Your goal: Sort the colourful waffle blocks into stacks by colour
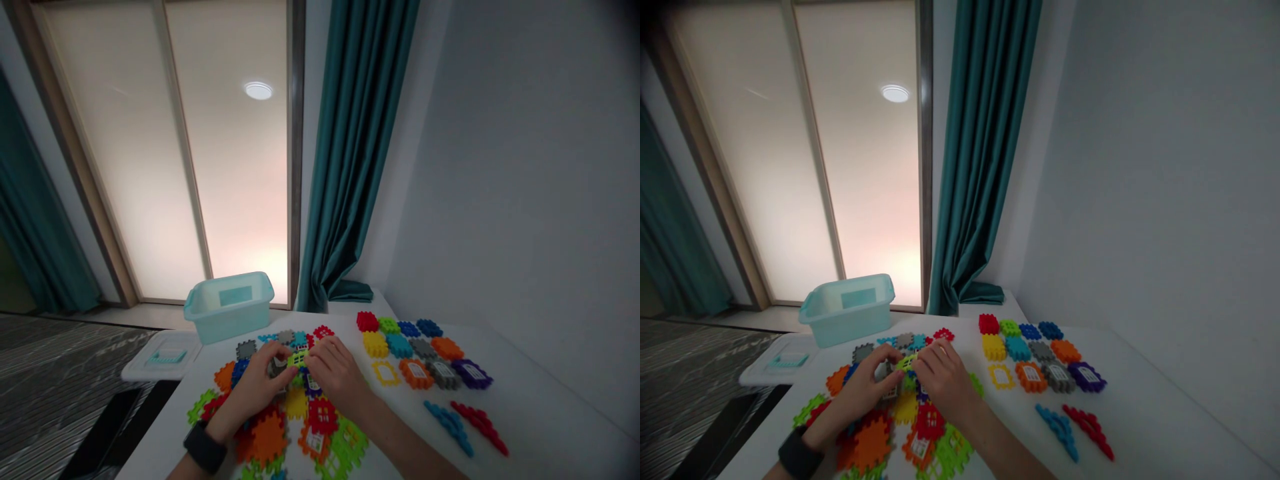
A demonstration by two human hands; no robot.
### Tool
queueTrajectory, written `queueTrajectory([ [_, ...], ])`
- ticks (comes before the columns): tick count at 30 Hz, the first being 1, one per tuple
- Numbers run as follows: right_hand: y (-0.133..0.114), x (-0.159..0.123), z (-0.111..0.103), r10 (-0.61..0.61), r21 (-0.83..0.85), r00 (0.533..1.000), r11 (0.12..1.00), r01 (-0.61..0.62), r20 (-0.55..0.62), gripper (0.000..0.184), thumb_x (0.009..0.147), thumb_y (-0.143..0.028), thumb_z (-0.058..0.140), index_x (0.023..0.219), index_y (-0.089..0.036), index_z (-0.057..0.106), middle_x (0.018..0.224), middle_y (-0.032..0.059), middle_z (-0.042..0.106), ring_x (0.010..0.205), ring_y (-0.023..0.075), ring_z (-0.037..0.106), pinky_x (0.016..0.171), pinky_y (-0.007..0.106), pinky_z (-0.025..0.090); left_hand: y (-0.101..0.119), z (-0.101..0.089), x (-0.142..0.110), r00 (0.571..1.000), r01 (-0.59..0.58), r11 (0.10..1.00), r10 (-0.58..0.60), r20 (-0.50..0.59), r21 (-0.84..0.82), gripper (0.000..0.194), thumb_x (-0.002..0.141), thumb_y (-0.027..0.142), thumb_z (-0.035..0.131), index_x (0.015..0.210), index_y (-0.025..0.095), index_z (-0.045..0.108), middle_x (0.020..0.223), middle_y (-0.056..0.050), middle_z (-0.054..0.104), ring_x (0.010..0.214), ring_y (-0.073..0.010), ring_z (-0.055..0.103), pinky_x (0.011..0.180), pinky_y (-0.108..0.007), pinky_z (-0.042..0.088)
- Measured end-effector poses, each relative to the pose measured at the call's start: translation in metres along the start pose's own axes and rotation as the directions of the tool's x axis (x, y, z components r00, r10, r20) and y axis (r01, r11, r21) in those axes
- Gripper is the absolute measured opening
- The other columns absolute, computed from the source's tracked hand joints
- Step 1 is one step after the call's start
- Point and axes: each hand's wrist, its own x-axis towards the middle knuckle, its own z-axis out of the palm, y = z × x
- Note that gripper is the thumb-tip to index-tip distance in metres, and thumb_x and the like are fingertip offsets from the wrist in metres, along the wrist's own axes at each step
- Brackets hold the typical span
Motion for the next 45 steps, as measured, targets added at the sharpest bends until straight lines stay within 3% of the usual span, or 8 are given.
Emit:
queueTrajectory([
  [4, 0.000, -0.004, 0.003, -0.015, 0.002, 1.000, 1.000, 0.015, -0.013, 0.020, 0.100, -0.011, 0.045, 0.098, -0.022, 0.061, 0.093, 0.0058, 0.066, 0.089, 0.0214, 0.060, 0.088, 0.041, 0.051, -0.005, -0.001, 0.000, 0.998, -0.061, 0.998, 0.061, 0.009, 0.028, 0.019, 0.082, 0.032, 0.069, 0.095, 0.021, 0.060, 0.106, -0.006, 0.061, 0.100, -0.0243, 0.060, 0.092, -0.037, 0.050],
  [8, 0.003, -0.005, 0.006, 0.055, 0.055, 0.998, 0.997, -0.057, 0.038, 0.018, 0.094, -0.012, 0.053, 0.106, -0.022, 0.061, 0.110, 0.0093, 0.066, 0.102, 0.0244, 0.062, 0.094, 0.044, 0.053, -0.017, -0.004, 0.000, 0.990, -0.111, 0.974, 0.126, -0.066, 0.196, 0.039, 0.074, 0.033, 0.081, 0.107, 0.023, 0.062, 0.122, -0.010, 0.055, 0.115, -0.0297, 0.056, 0.101, -0.044, 0.048],
  [14, 0.009, -0.004, 0.004, 0.171, 0.197, 0.963, 0.957, -0.212, 0.207, 0.074, 0.081, -0.022, 0.075, 0.146, -0.023, 0.039, 0.143, 0.0133, 0.054, 0.131, 0.0304, 0.051, 0.111, 0.052, 0.044, -0.030, -0.008, -0.002, 0.954, -0.230, 0.904, 0.282, -0.098, 0.362, 0.048, 0.079, 0.040, 0.081, 0.120, 0.026, 0.062, 0.125, -0.011, 0.055, 0.114, -0.0305, 0.058, 0.097, -0.046, 0.052],
  [17, 0.010, -0.003, 0.001, 0.194, 0.213, 0.939, 0.942, -0.259, 0.285, 0.086, 0.077, -0.026, 0.081, 0.150, -0.024, 0.035, 0.148, 0.0127, 0.050, 0.136, 0.0310, 0.046, 0.114, 0.052, 0.041, -0.029, -0.008, -0.003, 0.925, -0.301, 0.865, 0.366, -0.096, 0.402, 0.047, 0.081, 0.040, 0.081, 0.121, 0.025, 0.061, 0.124, -0.011, 0.055, 0.111, -0.0297, 0.060, 0.093, -0.046, 0.055],
  [26, 0.010, 0.004, -0.009, 0.211, 0.210, 0.920, 0.934, -0.289, 0.330, 0.063, 0.078, -0.019, 0.081, 0.134, -0.022, 0.052, 0.140, 0.0114, 0.056, 0.133, 0.0300, 0.049, 0.114, 0.051, 0.042, -0.023, -0.006, -0.004, 0.909, -0.343, 0.821, 0.413, -0.060, 0.457, 0.050, 0.078, 0.037, 0.084, 0.120, 0.023, 0.061, 0.122, -0.011, 0.056, 0.108, -0.0295, 0.060, 0.091, -0.045, 0.056],
  [38, 0.002, 0.009, -0.013, 0.186, 0.216, 0.935, 0.942, -0.257, 0.303, 0.066, 0.082, -0.015, 0.073, 0.141, -0.022, 0.044, 0.139, 0.0117, 0.057, 0.131, 0.0293, 0.051, 0.112, 0.051, 0.044, -0.025, -0.007, -0.004, 0.921, -0.315, 0.835, 0.384, -0.070, 0.451, 0.049, 0.078, 0.036, 0.083, 0.120, 0.023, 0.061, 0.123, -0.011, 0.057, 0.109, -0.0299, 0.060, 0.092, -0.045, 0.055],
  [45, 0.000, 0.013, -0.018, 0.135, 0.186, 0.957, 0.965, -0.186, 0.257, 0.056, 0.083, -0.009, 0.070, 0.133, -0.022, 0.050, 0.135, 0.0111, 0.059, 0.127, 0.0272, 0.055, 0.108, 0.049, 0.047, -0.027, -0.008, -0.005, 0.926, -0.297, 0.861, 0.365, -0.097, 0.414, 0.047, 0.083, 0.037, 0.078, 0.124, 0.025, 0.060, 0.123, -0.011, 0.057, 0.111, -0.0301, 0.060, 0.094, -0.046, 0.055],
])
